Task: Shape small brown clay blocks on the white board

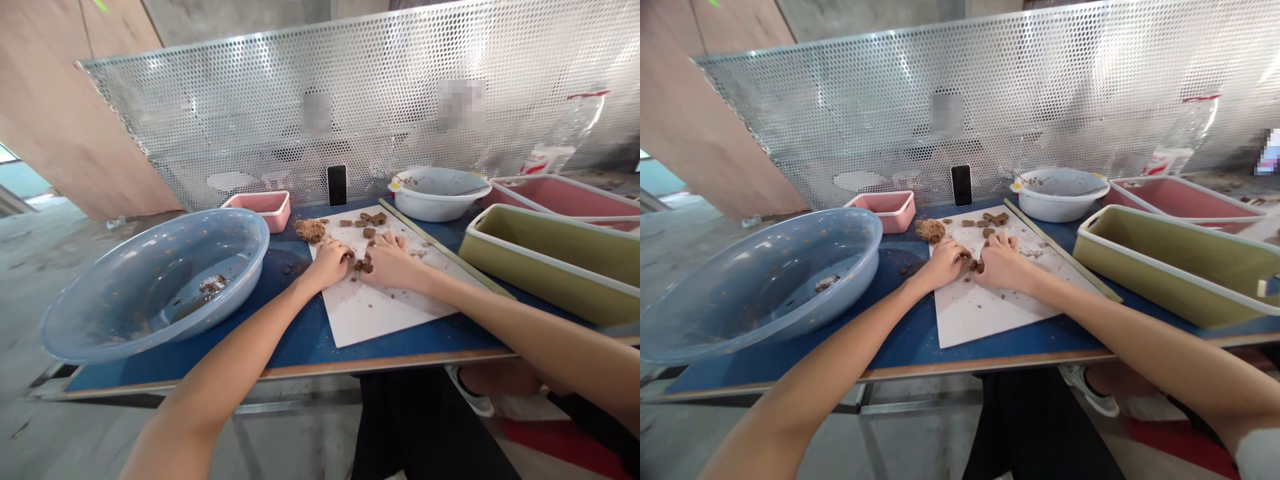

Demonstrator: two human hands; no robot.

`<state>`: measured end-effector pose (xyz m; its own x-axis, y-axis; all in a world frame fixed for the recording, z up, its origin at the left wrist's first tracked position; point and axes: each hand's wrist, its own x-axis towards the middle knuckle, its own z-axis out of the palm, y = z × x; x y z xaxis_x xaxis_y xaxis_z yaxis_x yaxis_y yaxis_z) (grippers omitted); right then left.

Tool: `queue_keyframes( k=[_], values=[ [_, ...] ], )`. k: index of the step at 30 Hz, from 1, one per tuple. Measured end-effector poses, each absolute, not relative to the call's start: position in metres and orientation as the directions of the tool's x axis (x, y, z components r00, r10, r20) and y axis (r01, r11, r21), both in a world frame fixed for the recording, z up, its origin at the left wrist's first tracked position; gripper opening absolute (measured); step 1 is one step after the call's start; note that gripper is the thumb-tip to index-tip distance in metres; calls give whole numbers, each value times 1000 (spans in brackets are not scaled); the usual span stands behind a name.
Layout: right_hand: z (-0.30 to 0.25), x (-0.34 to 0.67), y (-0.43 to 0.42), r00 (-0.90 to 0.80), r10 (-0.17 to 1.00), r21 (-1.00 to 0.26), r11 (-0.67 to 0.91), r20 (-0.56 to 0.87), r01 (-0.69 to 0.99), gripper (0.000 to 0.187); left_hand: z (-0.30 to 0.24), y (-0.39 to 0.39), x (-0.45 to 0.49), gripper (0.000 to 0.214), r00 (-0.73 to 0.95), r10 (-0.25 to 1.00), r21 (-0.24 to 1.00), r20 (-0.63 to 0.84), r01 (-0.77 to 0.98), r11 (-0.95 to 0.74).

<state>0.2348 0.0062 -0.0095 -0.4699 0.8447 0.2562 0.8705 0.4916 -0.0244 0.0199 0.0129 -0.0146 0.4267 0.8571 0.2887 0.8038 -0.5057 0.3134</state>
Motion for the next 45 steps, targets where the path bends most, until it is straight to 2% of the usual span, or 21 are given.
queue_keyframes(
  k=[9,16,24,31,38,45],
  values=[
    [4,232,-2,-483,851,-27,498,205,867,31,-17,20,19,41,445,850,303,282,799,-519],
    [3,234,2,-520,834,17,526,187,850,30,-9,12,20,43,457,853,316,252,794,-519],
    [5,236,7,-567,805,31,571,176,820,29,-11,14,20,41,467,837,288,284,791,-540],
    [12,246,1,-562,807,-18,574,181,819,31,-10,12,20,40,471,840,293,271,790,-538],
    [-3,250,-5,-517,826,-70,542,224,837,25,-12,14,17,38,484,822,283,300,778,-561],
    [-4,248,-9,-514,821,-63,543,247,837,26,6,8,12,35,440,880,325,177,818,-475]
  ],
)
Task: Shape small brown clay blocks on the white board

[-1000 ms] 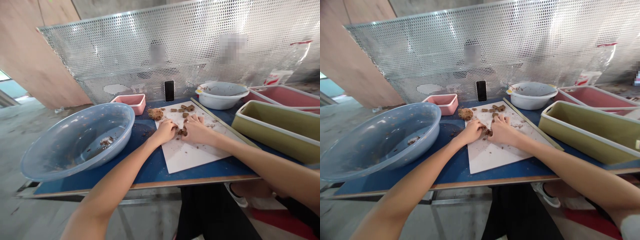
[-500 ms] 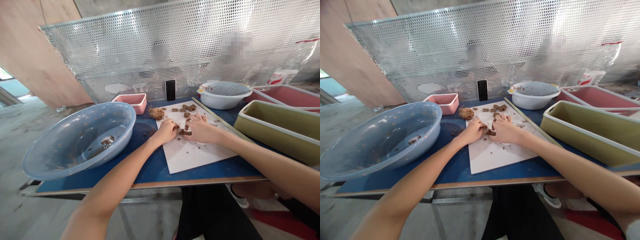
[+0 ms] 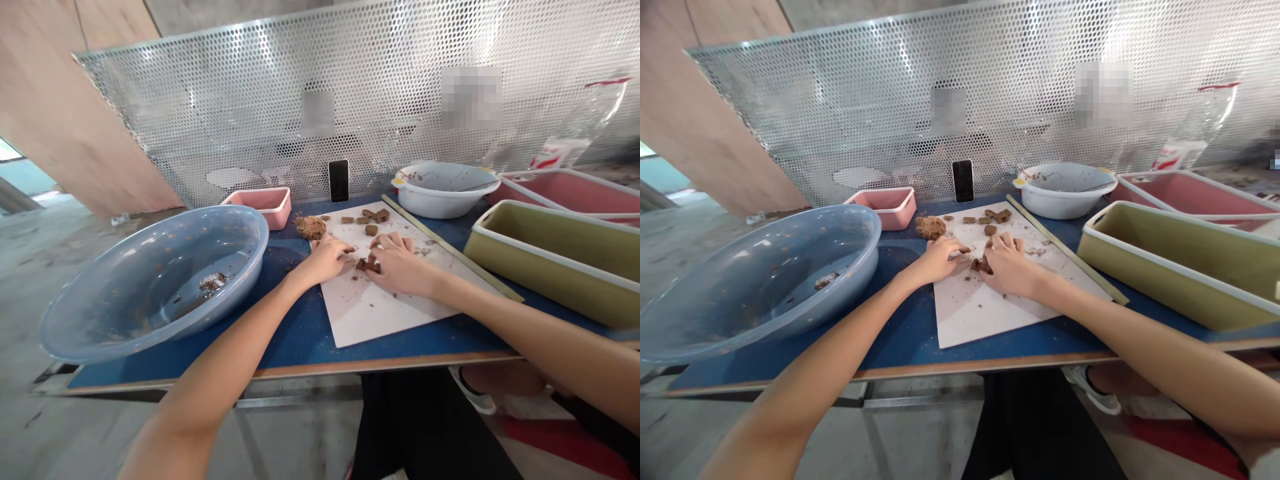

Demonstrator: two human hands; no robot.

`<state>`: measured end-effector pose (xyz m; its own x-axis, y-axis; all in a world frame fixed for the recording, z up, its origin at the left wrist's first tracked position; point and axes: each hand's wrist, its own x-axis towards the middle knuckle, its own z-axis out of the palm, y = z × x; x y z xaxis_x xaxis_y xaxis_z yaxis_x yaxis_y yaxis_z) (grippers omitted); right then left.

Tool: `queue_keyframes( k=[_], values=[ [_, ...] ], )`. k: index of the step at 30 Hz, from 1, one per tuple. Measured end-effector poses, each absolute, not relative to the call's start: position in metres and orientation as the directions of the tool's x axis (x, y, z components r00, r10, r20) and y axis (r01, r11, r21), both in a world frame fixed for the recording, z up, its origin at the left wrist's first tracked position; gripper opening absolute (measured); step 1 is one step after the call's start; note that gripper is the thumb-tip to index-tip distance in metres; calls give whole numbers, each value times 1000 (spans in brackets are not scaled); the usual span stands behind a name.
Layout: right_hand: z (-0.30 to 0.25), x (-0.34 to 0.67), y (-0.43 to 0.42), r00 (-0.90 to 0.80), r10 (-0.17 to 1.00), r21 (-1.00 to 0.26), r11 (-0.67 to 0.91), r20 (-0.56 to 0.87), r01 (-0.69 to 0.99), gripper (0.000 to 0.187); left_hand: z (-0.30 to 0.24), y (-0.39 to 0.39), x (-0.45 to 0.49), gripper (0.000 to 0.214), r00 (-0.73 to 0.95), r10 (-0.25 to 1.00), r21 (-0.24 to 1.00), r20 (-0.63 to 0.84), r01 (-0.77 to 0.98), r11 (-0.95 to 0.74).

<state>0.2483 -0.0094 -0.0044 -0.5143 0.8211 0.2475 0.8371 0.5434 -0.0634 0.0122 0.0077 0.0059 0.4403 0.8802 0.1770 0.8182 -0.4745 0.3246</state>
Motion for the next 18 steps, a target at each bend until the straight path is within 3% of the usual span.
queue_keyframes(
  k=[8,18],
  values=[
    [1,245,-10,-539,810,-37,561,231,827,18,12,7,6,48,475,868,275,144,824,-496],
    [5,246,-16,-575,789,-79,601,215,795,10,12,7,6,47,462,877,272,133,834,-481]
  ],
)
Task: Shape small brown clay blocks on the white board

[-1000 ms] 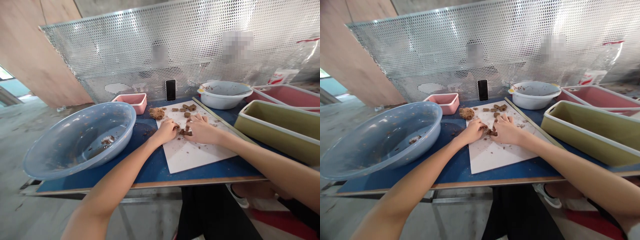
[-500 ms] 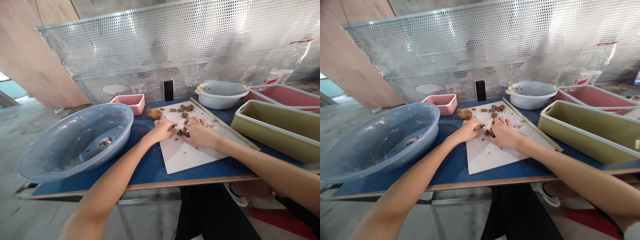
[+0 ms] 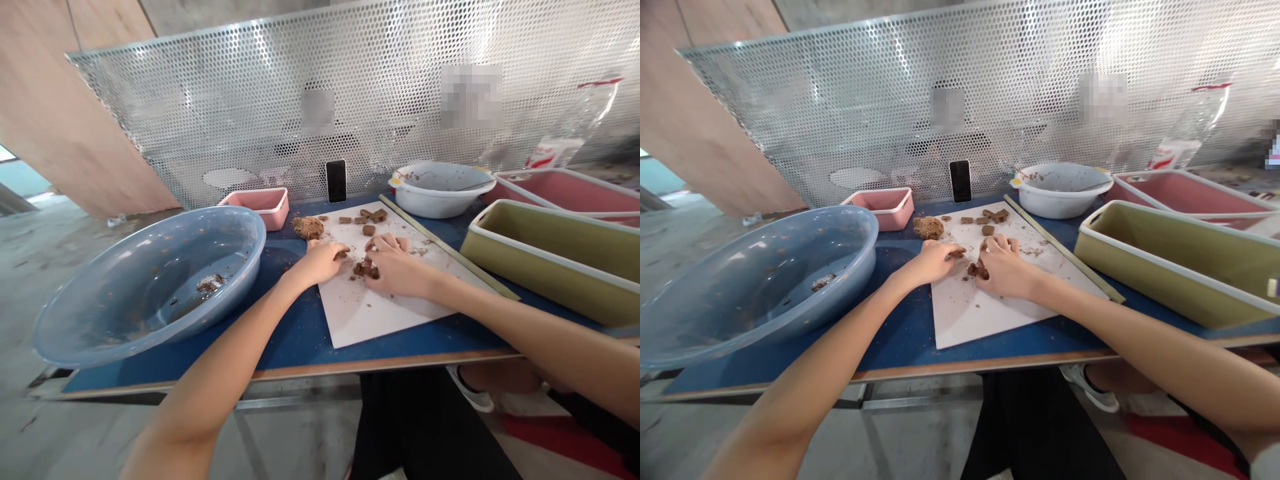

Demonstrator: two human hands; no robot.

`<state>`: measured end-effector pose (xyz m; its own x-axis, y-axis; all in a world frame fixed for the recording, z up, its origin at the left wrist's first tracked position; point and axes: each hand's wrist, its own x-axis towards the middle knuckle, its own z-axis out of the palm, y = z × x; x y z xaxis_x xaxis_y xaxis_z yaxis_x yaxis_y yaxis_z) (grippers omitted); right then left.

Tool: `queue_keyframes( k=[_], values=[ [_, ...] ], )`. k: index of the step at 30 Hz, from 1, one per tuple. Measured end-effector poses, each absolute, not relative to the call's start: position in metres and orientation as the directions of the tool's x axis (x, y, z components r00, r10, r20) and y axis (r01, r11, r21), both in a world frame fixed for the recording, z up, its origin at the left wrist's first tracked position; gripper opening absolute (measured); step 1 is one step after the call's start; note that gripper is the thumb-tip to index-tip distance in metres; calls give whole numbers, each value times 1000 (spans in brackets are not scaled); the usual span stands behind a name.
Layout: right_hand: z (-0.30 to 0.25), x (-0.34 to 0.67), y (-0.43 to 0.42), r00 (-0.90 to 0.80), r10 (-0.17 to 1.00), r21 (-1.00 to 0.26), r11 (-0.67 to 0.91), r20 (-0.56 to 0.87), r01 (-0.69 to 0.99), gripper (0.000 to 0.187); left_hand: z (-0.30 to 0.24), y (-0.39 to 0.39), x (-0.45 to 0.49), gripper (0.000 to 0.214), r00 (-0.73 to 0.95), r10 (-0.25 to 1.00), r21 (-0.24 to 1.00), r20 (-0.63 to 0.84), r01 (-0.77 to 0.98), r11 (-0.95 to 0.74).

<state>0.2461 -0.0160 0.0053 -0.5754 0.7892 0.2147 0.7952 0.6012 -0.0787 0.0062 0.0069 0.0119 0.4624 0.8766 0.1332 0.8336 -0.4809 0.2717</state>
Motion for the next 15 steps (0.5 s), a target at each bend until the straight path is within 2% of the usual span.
queue_keyframes(
  k=[8,15],
  values=[
    [6,251,-19,-603,776,-101,626,184,773,12,17,4,7,51,449,887,339,107,822,-457],
    [10,251,-29,-621,764,-156,645,176,748,6,15,7,5,53,448,888,343,109,821,-456]
  ],
)
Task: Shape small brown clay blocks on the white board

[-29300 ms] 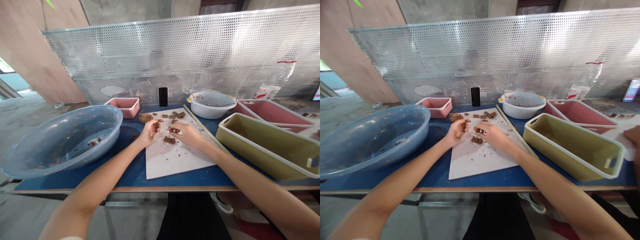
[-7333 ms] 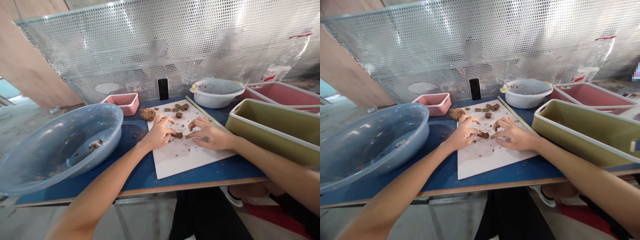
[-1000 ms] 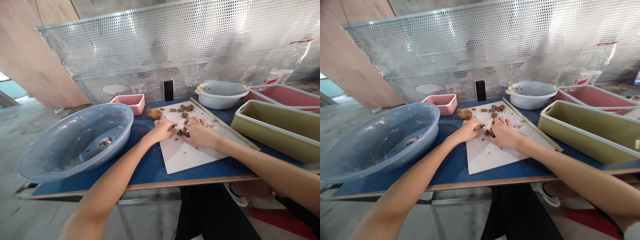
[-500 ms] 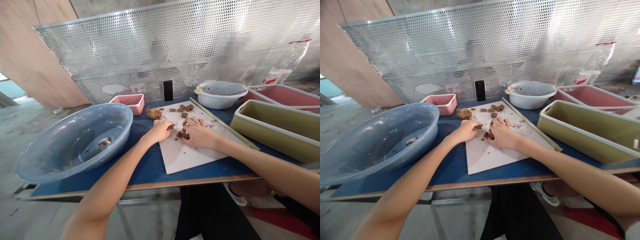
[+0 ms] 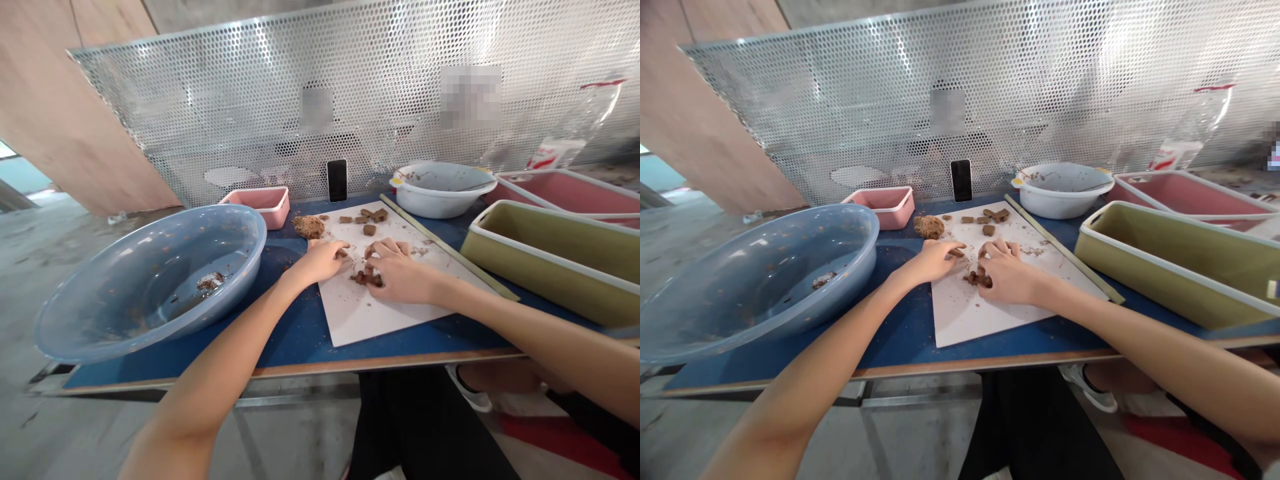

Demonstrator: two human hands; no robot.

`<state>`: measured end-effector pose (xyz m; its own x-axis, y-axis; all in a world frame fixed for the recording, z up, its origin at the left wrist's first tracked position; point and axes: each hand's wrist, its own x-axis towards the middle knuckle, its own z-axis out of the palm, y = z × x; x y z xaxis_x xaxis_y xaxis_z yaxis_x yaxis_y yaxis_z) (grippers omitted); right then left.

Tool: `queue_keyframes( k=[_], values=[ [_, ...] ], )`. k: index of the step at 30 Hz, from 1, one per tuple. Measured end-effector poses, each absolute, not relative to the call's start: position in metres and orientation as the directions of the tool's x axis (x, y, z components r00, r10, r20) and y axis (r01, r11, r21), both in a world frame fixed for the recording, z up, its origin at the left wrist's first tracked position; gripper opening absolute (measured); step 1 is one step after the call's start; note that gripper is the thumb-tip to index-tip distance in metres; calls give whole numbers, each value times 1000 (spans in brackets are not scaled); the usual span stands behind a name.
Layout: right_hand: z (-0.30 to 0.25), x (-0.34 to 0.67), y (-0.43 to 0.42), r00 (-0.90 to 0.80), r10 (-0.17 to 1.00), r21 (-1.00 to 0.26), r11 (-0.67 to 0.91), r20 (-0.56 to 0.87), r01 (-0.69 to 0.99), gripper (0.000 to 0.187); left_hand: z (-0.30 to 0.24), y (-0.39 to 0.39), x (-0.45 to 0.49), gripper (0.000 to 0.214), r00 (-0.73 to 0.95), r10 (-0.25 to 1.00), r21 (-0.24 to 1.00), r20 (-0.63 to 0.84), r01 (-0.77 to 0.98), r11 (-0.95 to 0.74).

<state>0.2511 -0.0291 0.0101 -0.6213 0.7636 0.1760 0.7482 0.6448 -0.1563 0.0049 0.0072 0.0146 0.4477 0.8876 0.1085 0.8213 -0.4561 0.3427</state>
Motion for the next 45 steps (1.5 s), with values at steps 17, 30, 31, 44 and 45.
queue_keyframes(
  k=[17,30,31,44,45],
  values=[
    [7,263,-48,-738,648,-110,761,189,639,10,17,7,7,50,422,901,401,102,811,-425],
    [-2,274,-57,-726,631,-109,771,273,628,10,22,2,9,51,424,900,373,99,823,-429],
    [-2,275,-58,-717,640,-113,762,275,637,9,21,2,9,51,427,898,369,103,822,-433],
    [1,288,-68,-740,604,-107,791,296,603,13,17,6,8,48,439,890,338,123,825,-453],
    [0,289,-70,-744,596,-116,798,303,592,14,16,6,8,48,440,890,336,123,825,-454]
  ],
)
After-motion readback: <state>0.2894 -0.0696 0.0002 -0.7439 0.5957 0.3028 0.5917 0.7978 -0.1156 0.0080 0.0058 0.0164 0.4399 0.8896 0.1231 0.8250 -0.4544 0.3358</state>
